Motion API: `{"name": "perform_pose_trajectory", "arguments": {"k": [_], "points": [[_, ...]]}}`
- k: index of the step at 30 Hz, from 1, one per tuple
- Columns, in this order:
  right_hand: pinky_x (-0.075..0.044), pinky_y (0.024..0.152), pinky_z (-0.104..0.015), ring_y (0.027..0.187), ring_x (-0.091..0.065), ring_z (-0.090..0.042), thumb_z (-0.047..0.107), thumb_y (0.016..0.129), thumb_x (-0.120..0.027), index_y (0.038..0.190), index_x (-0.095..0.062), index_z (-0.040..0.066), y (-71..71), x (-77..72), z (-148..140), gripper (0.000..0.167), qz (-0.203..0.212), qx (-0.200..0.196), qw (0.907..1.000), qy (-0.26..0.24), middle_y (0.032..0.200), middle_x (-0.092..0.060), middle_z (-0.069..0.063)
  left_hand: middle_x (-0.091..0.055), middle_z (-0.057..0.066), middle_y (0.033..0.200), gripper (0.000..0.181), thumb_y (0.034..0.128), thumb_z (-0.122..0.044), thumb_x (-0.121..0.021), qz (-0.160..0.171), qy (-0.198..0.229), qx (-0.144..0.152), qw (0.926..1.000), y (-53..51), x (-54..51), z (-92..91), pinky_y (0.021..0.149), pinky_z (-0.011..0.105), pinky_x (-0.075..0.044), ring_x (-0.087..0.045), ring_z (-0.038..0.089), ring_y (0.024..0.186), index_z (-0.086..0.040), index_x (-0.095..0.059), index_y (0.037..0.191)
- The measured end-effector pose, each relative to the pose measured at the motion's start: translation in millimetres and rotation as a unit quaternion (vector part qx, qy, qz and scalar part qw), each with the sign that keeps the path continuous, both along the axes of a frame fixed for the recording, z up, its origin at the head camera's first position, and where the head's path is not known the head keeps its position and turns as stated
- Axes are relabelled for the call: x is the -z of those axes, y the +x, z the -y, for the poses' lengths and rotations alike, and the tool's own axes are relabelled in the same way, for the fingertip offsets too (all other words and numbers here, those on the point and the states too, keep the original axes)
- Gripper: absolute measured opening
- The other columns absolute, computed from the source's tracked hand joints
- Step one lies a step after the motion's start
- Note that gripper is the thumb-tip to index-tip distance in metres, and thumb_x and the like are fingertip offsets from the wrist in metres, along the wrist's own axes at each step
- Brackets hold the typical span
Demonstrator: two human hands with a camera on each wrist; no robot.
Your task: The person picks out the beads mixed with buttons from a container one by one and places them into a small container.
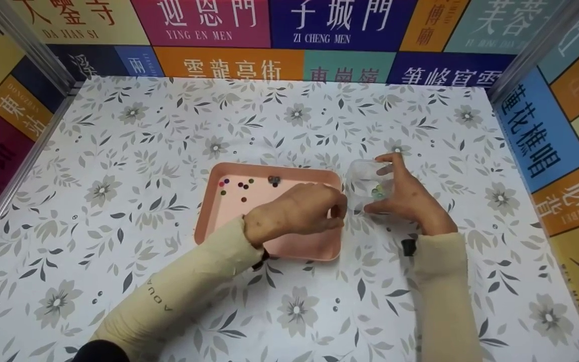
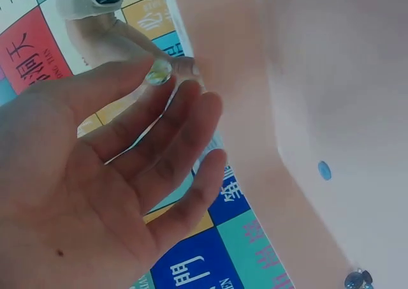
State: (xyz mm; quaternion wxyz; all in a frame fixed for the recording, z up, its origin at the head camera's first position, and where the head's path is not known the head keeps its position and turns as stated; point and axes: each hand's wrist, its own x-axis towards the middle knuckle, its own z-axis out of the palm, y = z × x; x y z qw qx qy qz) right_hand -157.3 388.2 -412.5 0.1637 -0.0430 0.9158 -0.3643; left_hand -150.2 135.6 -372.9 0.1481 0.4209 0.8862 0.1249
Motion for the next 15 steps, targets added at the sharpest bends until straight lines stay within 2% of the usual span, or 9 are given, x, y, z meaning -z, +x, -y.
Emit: {"name": "perform_pose_trajectory", "arguments": {"k": [2,5,8,12,15], "points": [[-0.043,0.095,-0.032,0.137,-0.048,-0.049,0.018,0.080,-0.091,0.155,-0.013,0.017,-0.1,0.2,0.1,0.108,-0.003,-0.002,1.0000,-0.003,0.154,-0.040,-0.026,-0.072,-0.009,0.097,0.013,0.1012,-0.032,-0.066,-0.019,0.012,-0.002,0.9998,-2.2,-0.7,-1.6,0.074,0.027,-0.052,-0.065,0.010,0.088,-0.021,-0.072,0.102],[-0.043,0.092,-0.026,0.135,-0.049,-0.050,0.017,0.080,-0.091,0.154,-0.013,0.016,0.3,0.7,-0.2,0.107,-0.009,-0.004,0.9999,-0.008,0.154,-0.040,-0.027,-0.074,-0.006,0.109,0.018,0.1021,-0.035,-0.066,-0.025,0.021,-0.022,0.9992,-6.8,-1.3,-4.4,0.081,0.028,-0.054,-0.068,0.012,0.095,-0.021,-0.073,0.111],[-0.045,0.093,-0.029,0.135,-0.049,-0.051,0.017,0.079,-0.092,0.154,-0.014,0.016,0.6,1.1,-0.2,0.108,-0.012,-0.004,0.9999,-0.007,0.154,-0.040,-0.028,-0.071,-0.004,0.117,0.021,0.1027,-0.035,-0.064,-0.025,0.027,-0.046,0.9983,-11.6,-0.5,-6.4,0.082,0.030,-0.055,-0.069,0.013,0.100,-0.020,-0.071,0.116],[-0.046,0.097,-0.039,0.135,-0.049,-0.051,0.019,0.079,-0.092,0.154,-0.014,0.016,0.4,0.5,0.0,0.109,-0.011,-0.006,0.9999,-0.005,0.154,-0.039,-0.028,-0.070,-0.003,0.119,0.023,0.1033,-0.035,-0.063,-0.042,0.034,-0.066,0.9963,-16.1,1.9,-7.3,0.081,0.031,-0.056,-0.070,0.015,0.100,-0.021,-0.071,0.118],[-0.045,0.094,-0.029,0.135,-0.049,-0.051,0.019,0.079,-0.092,0.154,-0.014,0.016,0.1,-0.9,-0.6,0.109,-0.016,-0.009,0.9998,-0.007,0.154,-0.039,-0.028,-0.070,-0.004,0.116,0.023,0.1039,-0.036,-0.062,-0.051,0.040,-0.077,0.9949,-18.4,2.9,-8.2,0.081,0.031,-0.056,-0.070,0.015,0.099,-0.022,-0.072,0.118]]}}
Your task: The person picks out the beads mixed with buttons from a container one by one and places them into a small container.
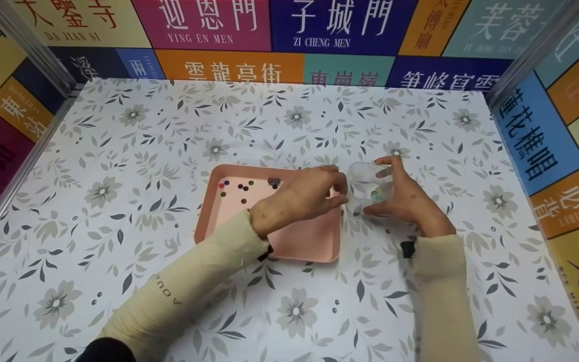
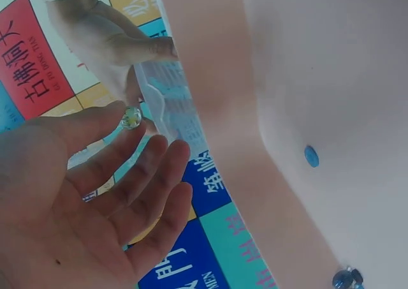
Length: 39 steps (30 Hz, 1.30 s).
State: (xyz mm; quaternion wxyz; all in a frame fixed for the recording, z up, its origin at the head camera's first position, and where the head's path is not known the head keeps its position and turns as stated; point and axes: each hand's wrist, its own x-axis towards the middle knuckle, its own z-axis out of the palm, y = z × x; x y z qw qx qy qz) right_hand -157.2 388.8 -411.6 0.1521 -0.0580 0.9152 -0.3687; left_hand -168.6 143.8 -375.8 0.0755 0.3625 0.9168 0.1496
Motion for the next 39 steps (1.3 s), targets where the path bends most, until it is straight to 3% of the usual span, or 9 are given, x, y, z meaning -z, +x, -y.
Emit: {"name": "perform_pose_trajectory", "arguments": {"k": [4,10,17,24,30,35,39], "points": [[-0.042,0.088,-0.019,0.133,-0.050,-0.050,0.018,0.078,-0.093,0.154,-0.015,0.015,0.7,0.0,-0.7,0.109,-0.009,-0.002,0.9999,-0.005,0.153,-0.041,-0.027,-0.070,-0.006,0.114,0.023,0.1045,-0.039,-0.062,-0.007,0.016,-0.010,0.9998,-2.3,2.0,-2.8,0.079,0.031,-0.056,-0.071,0.014,0.097,-0.023,-0.072,0.117],[-0.043,0.095,-0.033,0.134,-0.050,-0.049,0.018,0.078,-0.093,0.154,-0.015,0.015,0.1,0.2,0.9,0.109,-0.008,0.003,1.0000,-0.002,0.153,-0.041,-0.026,-0.070,-0.007,0.115,0.024,0.1057,-0.040,-0.059,-0.010,0.031,-0.014,0.9994,-4.9,3.8,-8.0,0.080,0.030,-0.057,-0.072,0.013,0.098,-0.025,-0.072,0.120],[-0.042,0.102,-0.049,0.135,-0.049,-0.050,0.018,0.078,-0.093,0.155,-0.014,0.016,-1.4,1.7,1.6,0.111,-0.001,0.006,1.0000,-0.002,0.154,-0.040,-0.026,-0.072,-0.006,0.119,0.025,0.1058,-0.039,-0.059,0.003,0.018,-0.013,0.9998,-8.1,5.7,-12.7,0.082,0.031,-0.057,-0.071,0.013,0.102,-0.026,-0.073,0.122],[-0.043,0.099,-0.045,0.135,-0.049,-0.050,0.018,0.078,-0.093,0.155,-0.014,0.016,-0.5,2.7,0.3,0.110,-0.006,0.007,0.9999,0.004,0.153,-0.042,-0.027,-0.072,-0.006,0.120,0.025,0.1063,-0.037,-0.059,0.016,0.013,-0.011,0.9997,-11.5,7.5,-16.5,0.083,0.029,-0.056,-0.070,0.012,0.103,-0.026,-0.071,0.124],[-0.042,0.101,-0.051,0.135,-0.048,-0.051,0.017,0.078,-0.092,0.154,-0.014,0.014,0.1,1.8,0.5,0.109,-0.005,0.003,1.0000,0.000,0.153,-0.040,-0.028,-0.072,-0.008,0.124,0.025,0.1067,-0.038,-0.058,0.030,0.009,-0.017,0.9994,-13.0,7.7,-20.4,0.084,0.028,-0.056,-0.070,0.010,0.105,-0.027,-0.071,0.125],[-0.043,0.098,-0.045,0.134,-0.049,-0.052,0.017,0.079,-0.092,0.154,-0.014,0.014,0.6,1.0,0.8,0.108,-0.012,-0.001,0.9999,-0.001,0.152,-0.041,-0.028,-0.072,-0.007,0.122,0.025,0.1065,-0.038,-0.058,0.020,0.003,-0.016,0.9997,-12.6,8.3,-20.9,0.085,0.030,-0.057,-0.071,0.012,0.105,-0.026,-0.071,0.124],[-0.044,0.094,-0.030,0.134,-0.049,-0.051,0.018,0.078,-0.093,0.154,-0.014,0.014,0.1,0.8,0.6,0.109,-0.009,0.001,0.9999,-0.004,0.152,-0.042,-0.028,-0.071,-0.006,0.123,0.026,0.1057,-0.037,-0.060,0.020,0.005,-0.014,0.9997,-13.0,9.7,-18.9,0.085,0.030,-0.056,-0.070,0.013,0.104,-0.024,-0.071,0.126]]}}
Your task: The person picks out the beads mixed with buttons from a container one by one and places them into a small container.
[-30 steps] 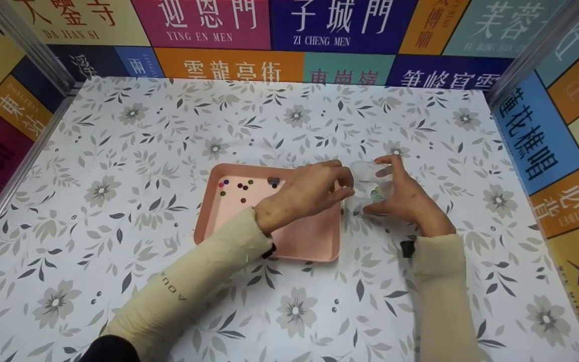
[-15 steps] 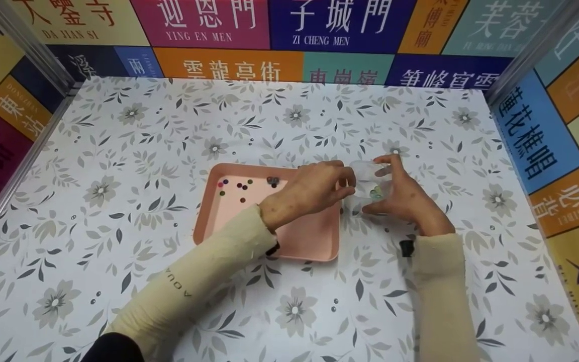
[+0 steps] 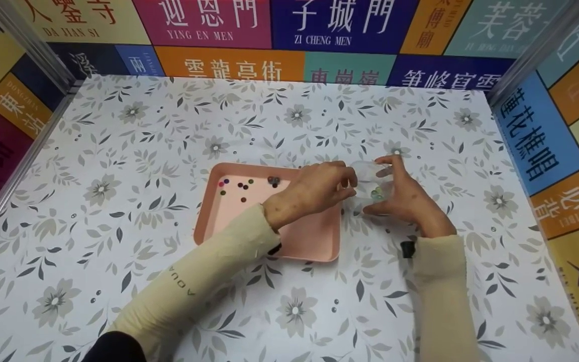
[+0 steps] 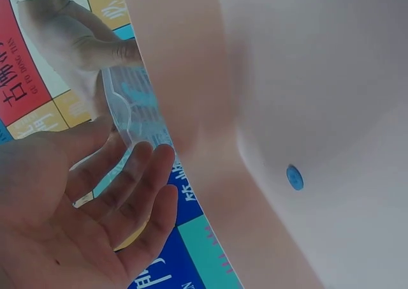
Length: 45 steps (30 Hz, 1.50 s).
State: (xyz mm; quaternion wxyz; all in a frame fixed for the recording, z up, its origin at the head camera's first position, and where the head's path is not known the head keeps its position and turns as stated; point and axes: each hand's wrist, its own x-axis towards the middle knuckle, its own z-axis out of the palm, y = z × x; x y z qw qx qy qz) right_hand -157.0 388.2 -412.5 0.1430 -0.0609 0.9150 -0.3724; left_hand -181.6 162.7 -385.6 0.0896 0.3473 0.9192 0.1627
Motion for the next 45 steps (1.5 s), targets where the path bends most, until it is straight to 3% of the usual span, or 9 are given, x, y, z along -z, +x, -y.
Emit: {"name": "perform_pose_trajectory", "arguments": {"k": [3,9,15,19,22,28,30,41,45], "points": [[-0.042,0.093,-0.026,0.134,-0.049,-0.050,0.018,0.078,-0.093,0.154,-0.014,0.014,0.1,0.8,-0.3,0.110,0.000,0.001,1.0000,-0.002,0.152,-0.042,-0.028,-0.071,-0.005,0.124,0.027,0.1053,-0.036,-0.061,0.007,0.001,0.001,1.0000,-0.3,0.9,1.1,0.086,0.030,-0.056,-0.070,0.014,0.103,-0.024,-0.070,0.128],[-0.042,0.098,-0.040,0.135,-0.049,-0.051,0.018,0.078,-0.092,0.153,-0.014,0.014,0.0,0.8,-0.2,0.108,0.004,0.000,1.0000,0.002,0.153,-0.041,-0.028,-0.070,-0.005,0.129,0.027,0.1054,-0.032,-0.061,0.019,0.005,0.002,0.9998,-1.5,-0.2,3.2,0.088,0.029,-0.055,-0.069,0.014,0.107,-0.025,-0.068,0.131],[-0.042,0.090,-0.021,0.134,-0.050,-0.051,0.018,0.079,-0.092,0.153,-0.014,0.014,-0.6,1.1,-1.3,0.107,0.003,0.001,1.0000,-0.002,0.153,-0.042,-0.027,-0.070,-0.006,0.130,0.028,0.1043,-0.031,-0.063,0.012,0.014,-0.007,0.9998,-3.0,-4.1,4.3,0.088,0.028,-0.056,-0.069,0.012,0.109,-0.025,-0.066,0.132],[-0.042,0.087,-0.016,0.134,-0.049,-0.052,0.017,0.079,-0.092,0.153,-0.014,0.013,0.1,1.8,-1.1,0.108,-0.002,-0.002,1.0000,-0.007,0.153,-0.042,-0.027,-0.071,-0.006,0.127,0.026,0.1039,-0.030,-0.063,0.005,0.013,-0.012,0.9998,-3.6,-3.4,7.0,0.088,0.029,-0.056,-0.070,0.013,0.109,-0.024,-0.068,0.128],[-0.043,0.091,-0.023,0.135,-0.049,-0.052,0.017,0.079,-0.092,0.154,-0.014,0.014,0.3,1.7,-0.5,0.109,0.003,0.000,1.0000,-0.004,0.153,-0.040,-0.027,-0.073,-0.005,0.123,0.022,0.1035,-0.028,-0.063,-0.003,0.021,-0.017,0.9996,-4.4,-1.0,11.2,0.086,0.031,-0.057,-0.071,0.015,0.107,-0.022,-0.070,0.124],[-0.042,0.101,-0.057,0.136,-0.047,-0.052,0.016,0.080,-0.091,0.156,-0.012,0.015,-0.4,0.9,1.2,0.110,0.019,0.005,0.9998,0.006,0.154,-0.039,-0.029,-0.075,-0.005,0.114,0.021,0.1002,-0.018,-0.060,-0.022,0.045,-0.051,0.9974,-8.2,3.4,22.0,0.082,0.034,-0.058,-0.073,0.017,0.100,-0.021,-0.076,0.114],[-0.041,0.103,-0.063,0.137,-0.045,-0.053,0.016,0.079,-0.091,0.156,-0.011,0.016,-0.9,0.8,1.5,0.111,0.023,0.007,0.9997,0.005,0.154,-0.038,-0.029,-0.076,-0.005,0.111,0.021,0.0996,-0.017,-0.059,-0.026,0.048,-0.062,0.9966,-9.5,4.0,26.0,0.080,0.034,-0.058,-0.074,0.017,0.098,-0.021,-0.076,0.111],[-0.037,0.107,-0.070,0.142,-0.039,-0.054,0.020,0.080,-0.091,0.156,-0.009,0.018,-1.6,0.5,1.5,0.112,0.045,0.017,0.9987,0.018,0.157,-0.035,-0.029,-0.079,-0.001,0.106,0.016,0.0992,-0.014,-0.062,-0.012,0.012,-0.103,0.9945,-16.8,7.8,45.6,0.079,0.036,-0.059,-0.073,0.018,0.091,-0.019,-0.077,0.105],[-0.038,0.107,-0.070,0.142,-0.040,-0.054,0.020,0.080,-0.092,0.156,-0.009,0.018,-2.4,0.7,1.1,0.113,0.045,0.014,0.9988,0.014,0.157,-0.036,-0.029,-0.079,0.000,0.102,0.015,0.0969,-0.011,-0.064,-0.031,-0.007,-0.116,0.9927,-18.1,8.3,51.7,0.080,0.038,-0.059,-0.074,0.020,0.089,-0.018,-0.077,0.101]]}}
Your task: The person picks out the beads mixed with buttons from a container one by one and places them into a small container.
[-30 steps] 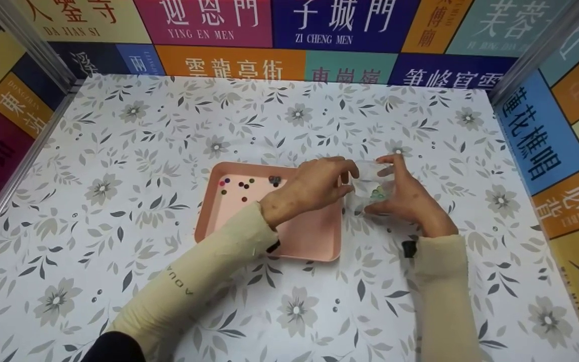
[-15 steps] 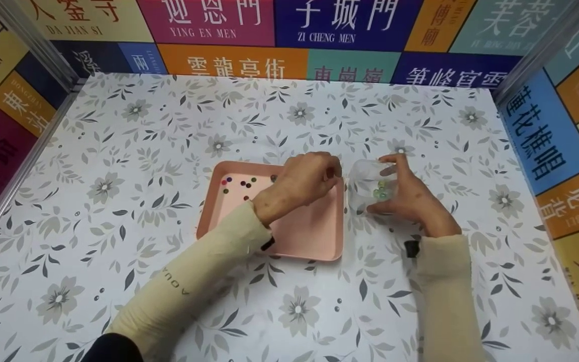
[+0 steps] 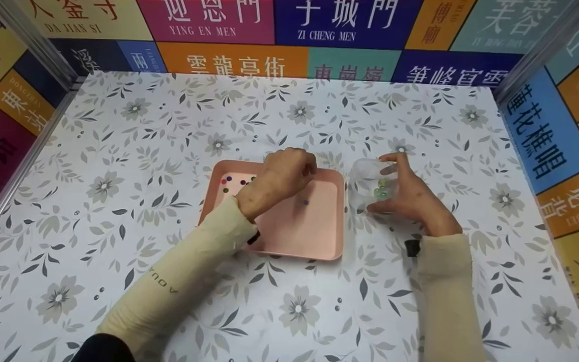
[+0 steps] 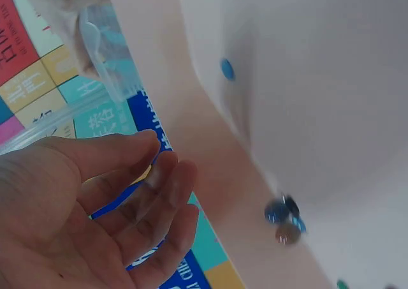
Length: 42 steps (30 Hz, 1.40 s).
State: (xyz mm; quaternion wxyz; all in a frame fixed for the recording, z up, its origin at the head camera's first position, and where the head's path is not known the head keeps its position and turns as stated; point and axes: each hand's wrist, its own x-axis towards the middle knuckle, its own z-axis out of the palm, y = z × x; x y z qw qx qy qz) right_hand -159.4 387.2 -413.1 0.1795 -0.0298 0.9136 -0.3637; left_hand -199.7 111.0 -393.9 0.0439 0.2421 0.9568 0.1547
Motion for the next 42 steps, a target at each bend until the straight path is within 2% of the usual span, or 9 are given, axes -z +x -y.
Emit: {"name": "perform_pose_trajectory", "arguments": {"k": [7,13,17,24,30,37,42], "points": [[-0.040,0.104,-0.067,0.139,-0.043,-0.054,0.019,0.079,-0.092,0.156,-0.010,0.017,0.7,0.4,1.3,0.113,-0.014,-0.003,0.9999,-0.002,0.155,-0.038,-0.030,-0.080,0.003,0.094,0.017,0.0940,-0.007,-0.065,-0.023,-0.012,-0.021,0.9994,-1.7,1.7,9.6,0.074,0.039,-0.061,-0.072,0.020,0.081,-0.016,-0.079,0.092],[-0.039,0.104,-0.068,0.139,-0.043,-0.055,0.016,0.079,-0.091,0.156,-0.009,0.016,1.3,1.2,0.3,0.113,-0.018,-0.011,0.9997,-0.009,0.155,-0.038,-0.030,-0.080,0.004,0.094,0.018,0.0960,-0.010,-0.064,-0.032,-0.032,-0.042,0.9981,-2.3,5.0,17.2,0.075,0.040,-0.062,-0.074,0.019,0.081,-0.016,-0.081,0.097],[-0.039,0.105,-0.068,0.139,-0.042,-0.055,0.015,0.080,-0.091,0.156,-0.009,0.016,0.4,2.4,0.7,0.113,-0.014,-0.008,0.9998,-0.009,0.155,-0.038,-0.030,-0.081,0.003,0.093,0.017,0.0952,-0.011,-0.065,-0.044,-0.045,-0.057,0.9964,-3.7,7.9,23.4,0.075,0.040,-0.063,-0.075,0.020,0.082,-0.017,-0.081,0.094],[-0.038,0.107,-0.069,0.142,-0.040,-0.055,0.016,0.081,-0.091,0.156,-0.007,0.017,-0.4,1.7,1.3,0.113,-0.002,-0.003,1.0000,-0.007,0.157,-0.035,-0.031,-0.081,0.003,0.096,0.018,0.0943,-0.011,-0.065,-0.079,-0.088,-0.077,0.9900,-3.3,12.9,28.3,0.072,0.040,-0.063,-0.077,0.021,0.086,-0.017,-0.081,0.100],[-0.039,0.106,-0.067,0.141,-0.040,-0.055,0.016,0.080,-0.091,0.156,-0.008,0.016,0.2,1.4,1.1,0.112,-0.005,0.000,0.9999,-0.012,0.157,-0.035,-0.031,-0.081,0.004,0.096,0.019,0.0954,-0.010,-0.064,-0.098,-0.104,-0.080,0.9864,-1.6,19.3,29.5,0.072,0.038,-0.063,-0.077,0.021,0.086,-0.016,-0.080,0.103],[-0.042,0.103,-0.064,0.139,-0.042,-0.055,0.017,0.080,-0.091,0.156,-0.009,0.016,0.9,1.2,1.5,0.112,-0.010,-0.003,0.9999,-0.009,0.156,-0.036,-0.030,-0.081,0.005,0.097,0.023,0.0989,-0.006,-0.061,-0.109,-0.086,-0.074,0.9875,4.2,24.8,30.1,0.075,0.035,-0.063,-0.077,0.021,0.086,-0.016,-0.081,0.107],[-0.043,0.100,-0.062,0.137,-0.045,-0.053,0.018,0.080,-0.091,0.156,-0.009,0.016,1.3,1.3,0.9,0.111,-0.014,-0.002,0.9999,-0.006,0.155,-0.037,-0.029,-0.081,0.003,0.095,0.025,0.0975,-0.005,-0.061,-0.138,-0.107,-0.075,0.9819,7.9,27.6,30.0,0.070,0.034,-0.063,-0.077,0.019,0.083,-0.017,-0.082,0.104]]}}
